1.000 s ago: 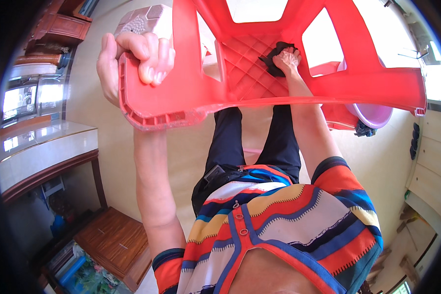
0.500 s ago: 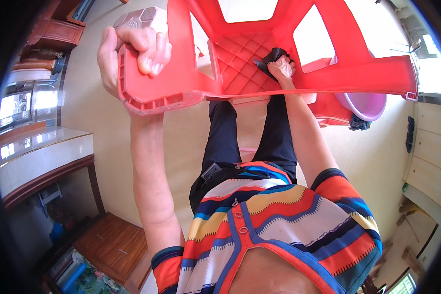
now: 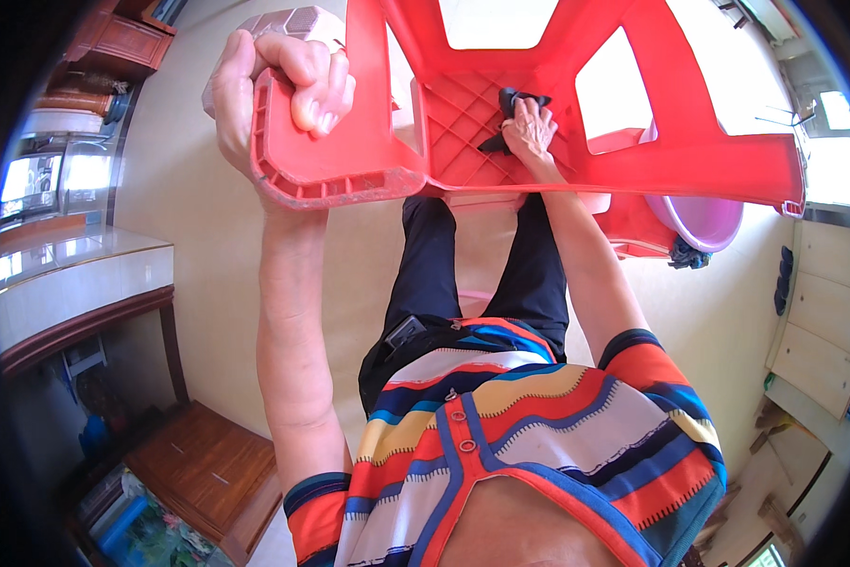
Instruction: The person cleans plastic stools by wiping them with a damp cloth, dipping the cloth in a basin of water several times to rinse it and then continuing to wipe different parts of the stools.
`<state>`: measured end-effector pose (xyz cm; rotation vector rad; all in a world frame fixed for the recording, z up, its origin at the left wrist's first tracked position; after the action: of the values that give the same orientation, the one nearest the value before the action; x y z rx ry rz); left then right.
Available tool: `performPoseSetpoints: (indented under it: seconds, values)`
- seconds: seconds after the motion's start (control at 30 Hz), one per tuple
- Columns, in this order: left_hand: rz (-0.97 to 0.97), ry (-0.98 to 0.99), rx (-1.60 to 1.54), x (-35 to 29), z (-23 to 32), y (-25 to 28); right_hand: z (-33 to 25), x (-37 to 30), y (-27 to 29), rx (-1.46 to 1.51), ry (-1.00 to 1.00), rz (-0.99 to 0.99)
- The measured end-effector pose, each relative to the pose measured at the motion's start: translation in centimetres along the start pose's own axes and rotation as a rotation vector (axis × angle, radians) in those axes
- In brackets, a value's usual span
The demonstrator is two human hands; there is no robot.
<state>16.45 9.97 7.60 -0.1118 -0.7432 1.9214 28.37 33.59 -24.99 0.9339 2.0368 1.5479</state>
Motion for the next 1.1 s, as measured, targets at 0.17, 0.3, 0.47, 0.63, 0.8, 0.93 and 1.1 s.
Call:
performPoseSetpoints:
  seconds: [0.17,0.3,0.47,0.63,0.8,0.93,1.1]
  values:
    - [-0.122,0.022,-0.037,0.1,0.0,-0.5,-0.3,1.1,-2.5,-0.015,0.092,-0.191]
    - [-0.108,0.001,-0.021,-0.2,0.1,0.0,-0.8,1.3,-2.0,0.021,0.105,-0.274]
    - [-0.104,-0.022,-0.007,0.0,0.0,0.1,-0.5,1.3,-1.6,-0.016,0.099,-0.332]
    - [-0.122,0.005,-0.018,0.1,-0.1,-0.2,-0.8,2.6,-0.4,0.064,0.033,-0.148]
    - [-0.108,0.002,-0.012,-0.1,0.1,-0.3,-2.7,3.7,-2.0,0.006,0.194,-0.269]
    - [-0.090,0.001,-0.016,0.1,0.1,-0.6,-2.3,3.8,-3.0,0.013,0.144,-0.308]
    - [-0.040,0.027,0.007,0.1,0.1,0.0,-3.5,1.3,-2.9,-0.131,0.316,-0.135]
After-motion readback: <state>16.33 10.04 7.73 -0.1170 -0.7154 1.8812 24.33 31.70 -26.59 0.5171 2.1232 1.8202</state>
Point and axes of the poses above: each hand's wrist, its own x-axis towards the middle knuckle, its own y-axis out of the back of the hand, z = x × y, the point moved 5 cm from there along x, towards the middle knuckle, and after that the axes turned 9 degrees about y, right-handed, at the moved point
